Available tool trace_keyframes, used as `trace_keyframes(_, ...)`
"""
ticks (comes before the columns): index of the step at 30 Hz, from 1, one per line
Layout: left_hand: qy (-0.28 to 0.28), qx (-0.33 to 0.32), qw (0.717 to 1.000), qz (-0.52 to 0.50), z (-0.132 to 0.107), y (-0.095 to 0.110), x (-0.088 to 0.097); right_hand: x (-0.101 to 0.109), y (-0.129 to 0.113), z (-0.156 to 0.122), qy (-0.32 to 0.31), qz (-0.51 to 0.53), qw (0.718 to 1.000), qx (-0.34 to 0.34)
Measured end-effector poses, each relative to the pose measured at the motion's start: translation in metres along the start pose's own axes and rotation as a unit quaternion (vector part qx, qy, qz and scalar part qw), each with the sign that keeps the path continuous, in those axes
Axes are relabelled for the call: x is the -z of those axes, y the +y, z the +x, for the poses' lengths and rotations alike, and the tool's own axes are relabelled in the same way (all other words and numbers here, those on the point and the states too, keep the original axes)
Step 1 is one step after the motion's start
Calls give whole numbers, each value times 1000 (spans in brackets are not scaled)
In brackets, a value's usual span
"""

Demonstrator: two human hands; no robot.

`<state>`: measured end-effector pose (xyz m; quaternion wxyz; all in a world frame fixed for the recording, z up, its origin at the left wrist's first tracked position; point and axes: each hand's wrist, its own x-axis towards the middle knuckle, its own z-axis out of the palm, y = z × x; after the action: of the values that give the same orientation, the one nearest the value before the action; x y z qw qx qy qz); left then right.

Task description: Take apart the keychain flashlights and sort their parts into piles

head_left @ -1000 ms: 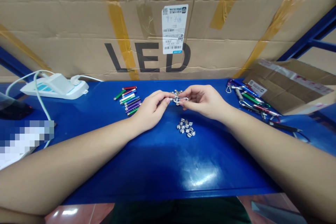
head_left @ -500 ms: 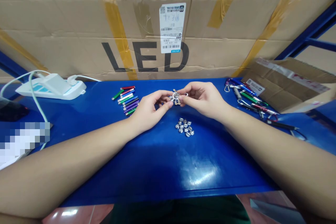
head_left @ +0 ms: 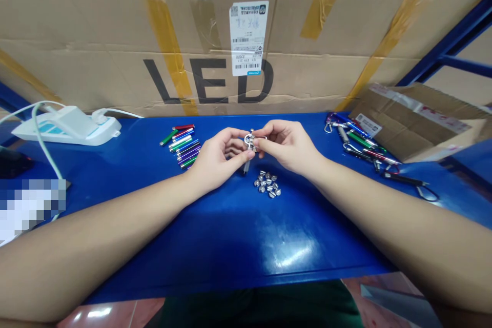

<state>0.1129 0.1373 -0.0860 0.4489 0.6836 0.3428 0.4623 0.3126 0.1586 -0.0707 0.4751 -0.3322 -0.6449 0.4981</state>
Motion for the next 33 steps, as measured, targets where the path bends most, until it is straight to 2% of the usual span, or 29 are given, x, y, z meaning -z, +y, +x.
trace_keyframes(6,-2,33,997,-70,3,-1,-1,-9,1,-2,34,19,999,7)
trace_keyframes(12,-13,45,996,-74,2,2,-1,-11,3,-2,45,13,999,17)
trace_keyframes(15,-12,51,997,-56,1,4,0,-1,-1,3,84,-2,995,55)
trace_keyframes(17,3,47,998,-38,1,4,1,16,-7,8,106,-33,992,65)
trace_keyframes(19,24,39,999,-16,3,3,2,42,-16,12,86,-94,991,34)
trace_keyframes(22,44,20,999,21,5,0,5,86,-29,16,77,-203,976,-26)
trace_keyframes(23,46,12,998,32,6,-1,5,99,-32,16,60,-243,967,-53)
trace_keyframes(25,45,3,998,48,6,-4,7,116,-37,14,-21,-303,945,-119)
trace_keyframes(27,41,2,998,57,6,-6,8,122,-39,11,-112,-328,924,-161)
trace_keyframes(29,34,6,997,62,5,-7,8,118,-39,9,-165,-332,912,-174)
trace_keyframes(33,21,15,998,64,5,-9,9,105,-38,8,-181,-352,897,-196)
